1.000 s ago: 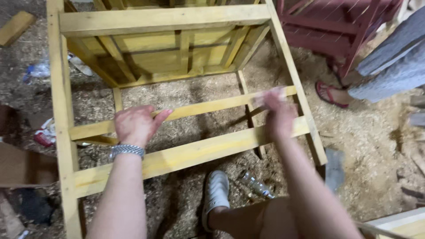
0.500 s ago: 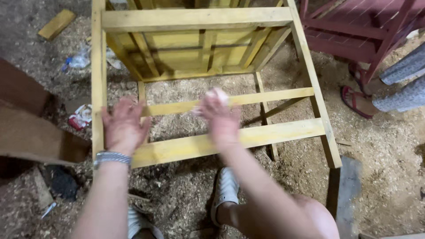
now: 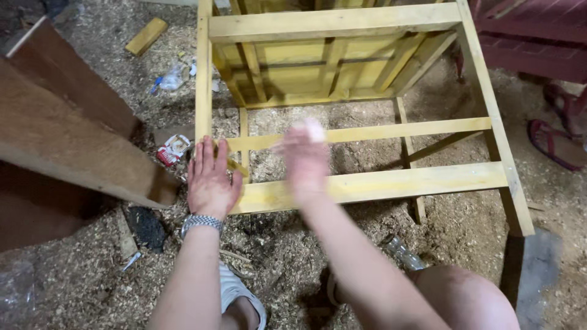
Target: The person sands the rails of an upside-down wooden chair frame, rubbing a sanding block by hand along the horizontal bars and repositioning the block to work different rails. They occasionally hold and turn the sanding block in both hands before resuming sanding.
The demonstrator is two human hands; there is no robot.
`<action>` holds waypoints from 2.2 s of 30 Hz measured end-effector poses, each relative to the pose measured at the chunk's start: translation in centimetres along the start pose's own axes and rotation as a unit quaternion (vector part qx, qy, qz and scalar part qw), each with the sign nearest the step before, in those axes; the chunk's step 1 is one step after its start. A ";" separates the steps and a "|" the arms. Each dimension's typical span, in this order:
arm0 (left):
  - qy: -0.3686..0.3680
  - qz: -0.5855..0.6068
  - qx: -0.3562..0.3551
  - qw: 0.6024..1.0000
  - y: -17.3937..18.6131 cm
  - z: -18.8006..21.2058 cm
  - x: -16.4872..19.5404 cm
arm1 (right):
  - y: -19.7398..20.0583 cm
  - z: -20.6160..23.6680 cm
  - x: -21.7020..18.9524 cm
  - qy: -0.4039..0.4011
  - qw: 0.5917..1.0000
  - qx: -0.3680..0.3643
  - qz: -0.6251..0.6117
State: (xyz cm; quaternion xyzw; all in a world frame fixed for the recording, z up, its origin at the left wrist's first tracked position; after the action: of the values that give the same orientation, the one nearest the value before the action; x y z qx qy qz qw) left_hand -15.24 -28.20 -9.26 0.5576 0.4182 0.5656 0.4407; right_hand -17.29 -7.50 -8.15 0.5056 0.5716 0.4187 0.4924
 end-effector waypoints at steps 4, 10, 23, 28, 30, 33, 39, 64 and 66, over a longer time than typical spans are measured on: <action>-0.008 0.026 0.012 1.000 0.9 -0.1 0.0 | 0.0 1.1 -3.9 0.137 0.953 -0.135 0.233; -0.037 0.090 0.005 0.995 0.7 -0.4 -1.7 | 5.4 1.8 8.5 0.102 0.948 -0.086 0.287; 0.077 0.088 -0.084 0.990 0.8 0.0 -2.8 | 0.2 0.1 -16.0 0.248 0.939 -0.209 0.113; 0.075 0.080 -0.093 0.990 2.7 0.1 -2.4 | 1.4 0.2 -7.3 0.322 0.845 -0.177 0.389; 0.121 0.065 -0.164 0.977 2.0 0.7 -2.9 | 3.3 0.3 -2.7 0.300 0.865 -0.120 0.383; 0.107 0.087 -0.141 0.980 2.7 0.7 -2.9 | 2.6 0.3 -0.2 0.237 0.913 -0.197 0.265; 0.109 0.127 -0.102 0.981 1.0 -0.1 -4.2 | 0.6 -1.4 -13.2 0.269 0.941 -0.166 0.118; 0.114 0.121 -0.137 0.976 1.1 0.3 -3.8 | 1.5 -0.3 -10.6 0.241 0.911 -0.213 0.258; 0.095 0.110 -0.115 0.983 1.9 0.2 -3.4 | 1.8 -0.4 -8.3 0.206 0.924 -0.197 0.254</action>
State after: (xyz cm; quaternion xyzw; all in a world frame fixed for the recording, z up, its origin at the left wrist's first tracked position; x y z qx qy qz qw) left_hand -15.09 -32.01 -8.36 0.4896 0.3263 0.7052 0.3956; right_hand -17.37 -15.50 -5.13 0.4292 0.4185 0.7290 0.3305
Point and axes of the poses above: each hand's wrist, its own z-axis away from the middle knuckle, its own y-axis out of the back of the hand, x = y × z, the point moved 9 cm from there along -z, towards the middle knuckle, and after that the axes turned 4 degrees about z, right-handed, at the moved point
